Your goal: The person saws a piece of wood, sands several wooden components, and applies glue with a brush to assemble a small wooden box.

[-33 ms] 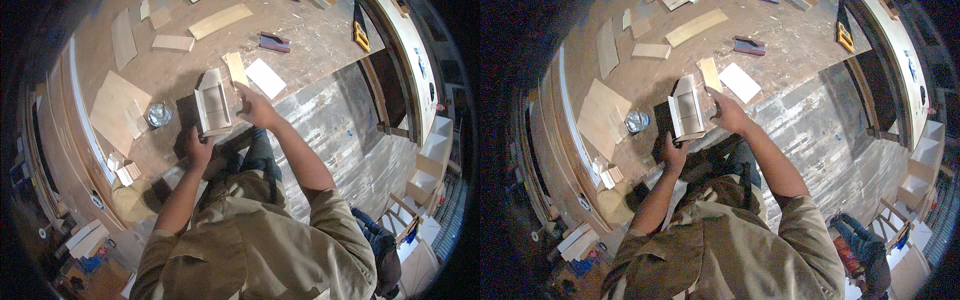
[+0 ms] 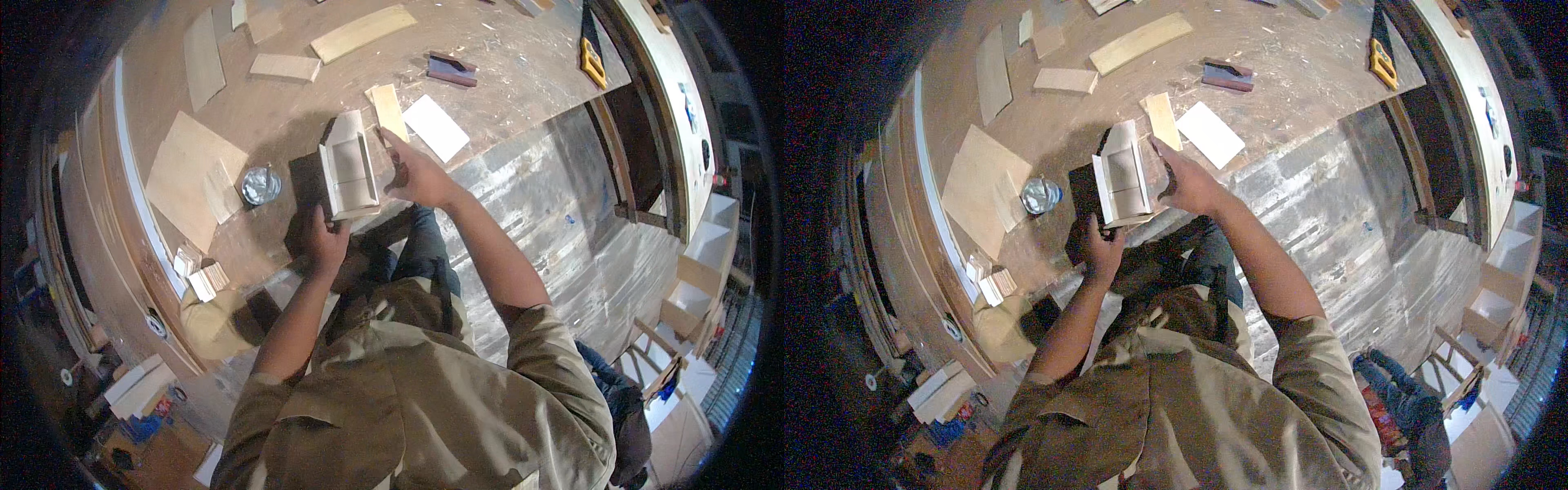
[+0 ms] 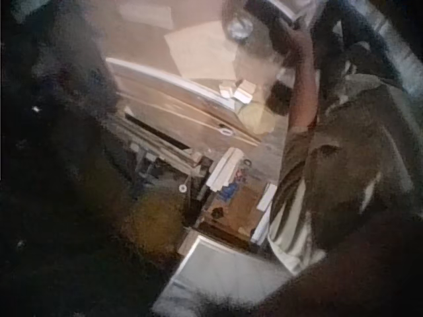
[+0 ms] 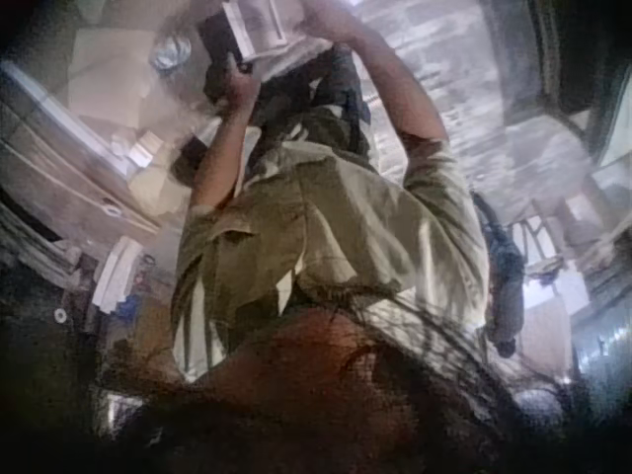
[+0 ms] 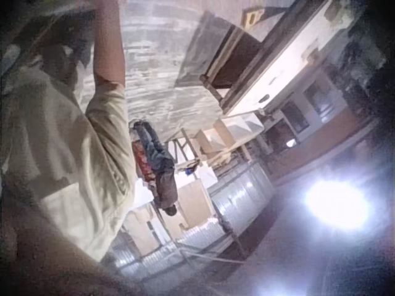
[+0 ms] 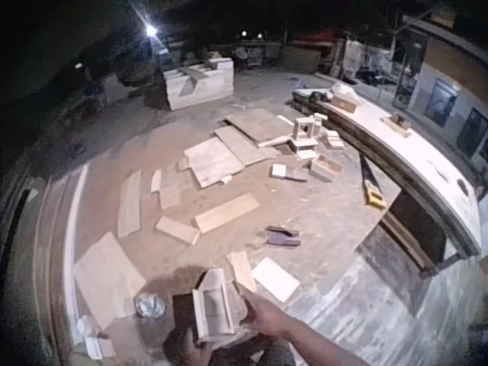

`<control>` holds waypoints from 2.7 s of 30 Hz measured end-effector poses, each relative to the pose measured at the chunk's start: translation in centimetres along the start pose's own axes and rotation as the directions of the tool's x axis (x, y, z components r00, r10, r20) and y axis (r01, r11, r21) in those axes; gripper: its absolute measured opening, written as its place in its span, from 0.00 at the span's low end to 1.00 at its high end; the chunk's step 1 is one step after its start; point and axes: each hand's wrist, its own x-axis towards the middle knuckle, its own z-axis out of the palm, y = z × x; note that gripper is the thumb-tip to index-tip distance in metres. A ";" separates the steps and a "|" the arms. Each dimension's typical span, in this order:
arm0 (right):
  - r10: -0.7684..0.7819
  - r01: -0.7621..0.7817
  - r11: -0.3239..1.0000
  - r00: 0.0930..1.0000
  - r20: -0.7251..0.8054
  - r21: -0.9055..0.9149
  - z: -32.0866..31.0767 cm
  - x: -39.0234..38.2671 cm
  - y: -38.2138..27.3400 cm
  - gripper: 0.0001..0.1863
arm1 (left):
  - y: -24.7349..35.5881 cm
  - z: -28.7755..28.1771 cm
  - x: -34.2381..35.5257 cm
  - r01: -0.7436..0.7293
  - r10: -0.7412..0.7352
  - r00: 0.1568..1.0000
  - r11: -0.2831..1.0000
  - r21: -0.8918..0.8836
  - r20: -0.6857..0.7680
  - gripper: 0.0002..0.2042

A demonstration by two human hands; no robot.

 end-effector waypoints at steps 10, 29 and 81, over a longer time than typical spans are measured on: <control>-0.190 0.209 0.959 0.975 0.114 -0.193 0.0 2.7 0.9 0.58 | -1.4 2.1 -0.8 -0.017 0.017 0.998 1.000 -0.008 -0.066 0.23; -0.183 0.191 0.930 0.982 0.057 -0.315 0.7 4.2 1.7 0.54 | 0.2 1.3 0.1 -0.110 0.109 0.990 0.994 -0.010 -0.090 0.22; -0.505 0.285 0.805 0.790 -0.348 -0.521 7.3 -4.0 4.1 0.11 | 0.9 -0.3 0.9 -0.153 0.142 0.985 0.982 -0.110 -0.100 0.13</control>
